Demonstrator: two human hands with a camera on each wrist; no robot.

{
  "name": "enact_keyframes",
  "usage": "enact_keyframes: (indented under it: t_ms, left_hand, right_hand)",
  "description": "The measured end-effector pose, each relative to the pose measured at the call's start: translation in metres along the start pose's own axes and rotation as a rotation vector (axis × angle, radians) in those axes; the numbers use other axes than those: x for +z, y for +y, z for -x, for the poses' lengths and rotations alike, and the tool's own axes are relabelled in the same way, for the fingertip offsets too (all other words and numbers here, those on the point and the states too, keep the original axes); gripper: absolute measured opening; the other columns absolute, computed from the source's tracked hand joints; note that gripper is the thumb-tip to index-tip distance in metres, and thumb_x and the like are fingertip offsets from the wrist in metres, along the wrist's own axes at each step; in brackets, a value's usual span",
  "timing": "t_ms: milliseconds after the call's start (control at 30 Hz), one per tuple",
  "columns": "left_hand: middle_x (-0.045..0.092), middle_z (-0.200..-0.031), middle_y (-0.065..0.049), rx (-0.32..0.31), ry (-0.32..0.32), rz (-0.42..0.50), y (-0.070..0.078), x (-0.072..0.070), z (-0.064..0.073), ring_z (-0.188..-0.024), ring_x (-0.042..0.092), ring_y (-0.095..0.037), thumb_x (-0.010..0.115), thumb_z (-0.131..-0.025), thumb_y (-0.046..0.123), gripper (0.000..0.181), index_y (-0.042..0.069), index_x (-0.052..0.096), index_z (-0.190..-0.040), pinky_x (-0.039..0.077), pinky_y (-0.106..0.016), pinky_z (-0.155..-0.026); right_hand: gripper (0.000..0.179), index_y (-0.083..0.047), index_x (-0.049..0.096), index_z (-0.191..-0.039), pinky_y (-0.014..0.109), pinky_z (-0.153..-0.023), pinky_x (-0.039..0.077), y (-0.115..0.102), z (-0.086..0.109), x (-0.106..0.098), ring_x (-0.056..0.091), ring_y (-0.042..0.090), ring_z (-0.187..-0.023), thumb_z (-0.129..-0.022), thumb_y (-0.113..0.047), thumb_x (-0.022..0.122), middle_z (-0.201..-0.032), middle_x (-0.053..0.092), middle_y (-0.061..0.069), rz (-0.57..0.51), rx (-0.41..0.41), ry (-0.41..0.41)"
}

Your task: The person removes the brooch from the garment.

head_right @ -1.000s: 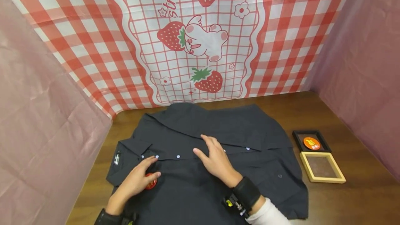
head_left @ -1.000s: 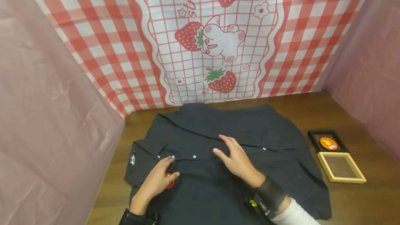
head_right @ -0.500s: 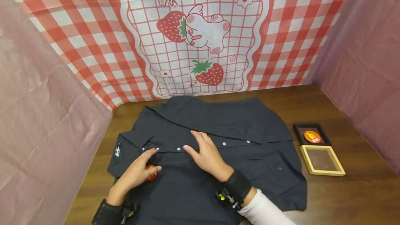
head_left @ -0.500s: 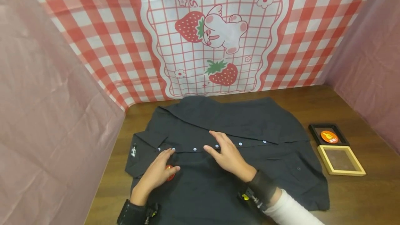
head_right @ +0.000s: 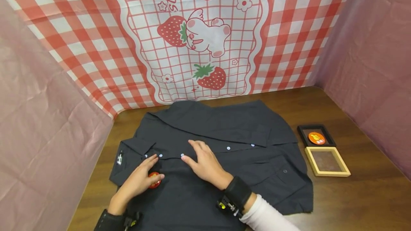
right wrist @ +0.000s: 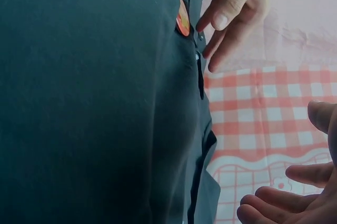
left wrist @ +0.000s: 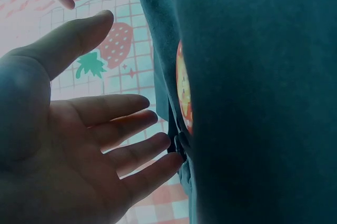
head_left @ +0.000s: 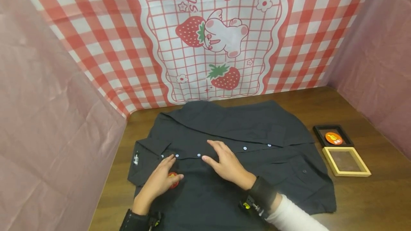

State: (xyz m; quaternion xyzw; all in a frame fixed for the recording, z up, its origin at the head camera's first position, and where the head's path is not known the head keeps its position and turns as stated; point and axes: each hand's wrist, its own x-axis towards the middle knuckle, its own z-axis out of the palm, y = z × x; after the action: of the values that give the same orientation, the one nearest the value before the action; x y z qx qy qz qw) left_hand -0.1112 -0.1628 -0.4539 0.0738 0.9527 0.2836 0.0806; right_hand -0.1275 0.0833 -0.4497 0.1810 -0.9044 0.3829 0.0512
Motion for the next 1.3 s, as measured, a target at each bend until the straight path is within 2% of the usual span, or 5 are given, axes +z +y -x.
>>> enact_keyframes:
  t_ms: [267, 500, 833, 1100, 1300]
  left_hand:
    - [0.041, -0.151, -0.020, 0.072, 0.019, 0.015, -0.001, 0.002, -0.002, -0.143, 0.032, -0.043, 0.083, -0.074, 0.025, 0.080, 0.002, 0.046, -0.142, 0.029, -0.060, -0.114]
    - [0.035, -0.153, -0.027, 0.066, 0.007, 0.018, -0.003, 0.001, 0.001, -0.143, 0.025, -0.050, 0.085, -0.071, 0.028, 0.086, 0.002, 0.045, -0.143, 0.028, -0.066, -0.111]
    - [0.038, -0.153, -0.022, 0.042, -0.003, 0.021, -0.011, 0.005, 0.009, -0.144, 0.027, -0.046, 0.085, -0.072, 0.025, 0.086, 0.002, 0.045, -0.143, 0.029, -0.065, -0.111]
    - [0.043, -0.150, -0.021, 0.092, 0.020, 0.011, -0.011, 0.004, 0.008, -0.143, 0.030, -0.045, 0.087, -0.067, 0.019, 0.086, 0.000, 0.047, -0.141, 0.031, -0.062, -0.112]
    - [0.043, -0.150, -0.021, 0.082, 0.004, 0.005, -0.011, 0.001, 0.009, -0.143, 0.031, -0.044, 0.088, -0.065, 0.015, 0.088, 0.000, 0.047, -0.141, 0.031, -0.061, -0.112]
  right_hand:
    - [0.062, -0.011, 0.045, -0.144, 0.052, -0.104, 0.045, 0.000, 0.003, 0.004, 0.051, 0.034, -0.129, -0.092, -0.038, 0.065, -0.140, 0.052, 0.014, 0.070, -0.073, -0.031]
    - [0.062, -0.011, 0.045, -0.144, 0.053, -0.106, 0.043, -0.001, 0.003, 0.010, 0.052, 0.032, -0.128, -0.092, -0.038, 0.065, -0.138, 0.053, 0.012, 0.107, -0.156, -0.075]
    - [0.062, -0.011, 0.045, -0.145, 0.050, -0.102, 0.047, -0.006, 0.005, 0.022, 0.052, 0.031, -0.127, -0.093, -0.041, 0.062, -0.138, 0.052, 0.013, 0.105, -0.155, -0.148]
    - [0.062, -0.010, 0.044, -0.145, 0.049, -0.101, 0.048, -0.007, 0.005, 0.027, 0.051, 0.031, -0.128, -0.094, -0.041, 0.062, -0.139, 0.050, 0.012, 0.119, -0.175, -0.194]
    - [0.062, -0.011, 0.042, -0.146, 0.047, -0.101, 0.049, -0.010, 0.004, 0.030, 0.051, 0.029, -0.128, -0.094, -0.039, 0.063, -0.140, 0.049, 0.011, 0.117, -0.194, -0.239]
